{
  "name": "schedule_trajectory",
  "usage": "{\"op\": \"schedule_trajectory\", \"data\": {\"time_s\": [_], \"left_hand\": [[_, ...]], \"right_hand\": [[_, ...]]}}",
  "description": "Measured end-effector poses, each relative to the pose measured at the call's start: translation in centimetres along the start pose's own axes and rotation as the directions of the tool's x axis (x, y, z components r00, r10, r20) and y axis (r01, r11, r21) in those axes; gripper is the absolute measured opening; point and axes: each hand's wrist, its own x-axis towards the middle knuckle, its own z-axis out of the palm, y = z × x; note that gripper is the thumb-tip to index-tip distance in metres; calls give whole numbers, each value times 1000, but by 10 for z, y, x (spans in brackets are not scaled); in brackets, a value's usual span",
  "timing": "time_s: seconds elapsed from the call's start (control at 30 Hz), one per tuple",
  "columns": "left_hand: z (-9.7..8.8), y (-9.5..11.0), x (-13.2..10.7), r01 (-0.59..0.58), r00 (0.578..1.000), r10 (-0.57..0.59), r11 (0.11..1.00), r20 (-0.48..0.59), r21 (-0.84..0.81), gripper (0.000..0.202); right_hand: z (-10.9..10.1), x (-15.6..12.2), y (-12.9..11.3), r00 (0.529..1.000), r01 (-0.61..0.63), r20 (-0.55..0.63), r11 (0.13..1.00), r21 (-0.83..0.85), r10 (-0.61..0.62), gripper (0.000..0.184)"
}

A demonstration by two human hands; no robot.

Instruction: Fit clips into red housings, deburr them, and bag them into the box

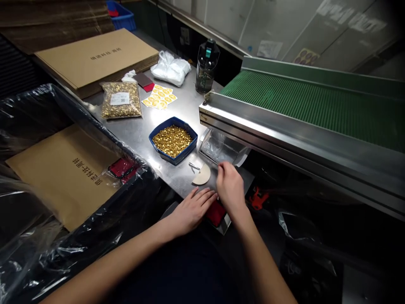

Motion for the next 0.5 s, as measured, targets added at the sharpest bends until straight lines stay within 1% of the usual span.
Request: {"op": "schedule_trajectory", "data": {"time_s": [0.07, 0.13, 0.17, 0.23, 0.3, 0.37, 0.43, 0.5], "left_hand": [[-2, 5, -8, 20, 999, -20, 1000, -25, -2, 82], [-3, 11, -20, 47, 997, -48, 998, -54, -29, 86], [-4, 13, -28, 59, 996, -62, 997, -67, -53, 85], [-4, 16, -45, 82, 991, -93, 990, -98, -111, 82], [-3, 15, -62, 109, 983, -132, 979, -128, -170, 76], [-3, 11, -76, 144, 971, -182, 963, -153, -230, 69], [-6, 6, -84, 178, 958, -235, 939, -167, -295, 63], [-12, 2, -84, 199, 945, -278, 906, -172, -372, 56]], "right_hand": [[6, 48, -18, 1000, 6, 4, 998, -63, -6, 27], [12, 89, -29, 999, -18, 39, 992, -123, 23, 29], [15, 104, -32, 997, -37, 66, 988, -151, 48, 32], [18, 126, -34, 987, -77, 126, 977, -200, 104, 33], [20, 138, -32, 972, -106, 178, 965, -240, 151, 31], [20, 142, -29, 964, -117, 201, 956, -271, 175, 30], [20, 142, -24, 964, -114, 198, 949, -294, 177, 29], [19, 140, -19, 972, -99, 174, 945, -311, 159, 30]]}}
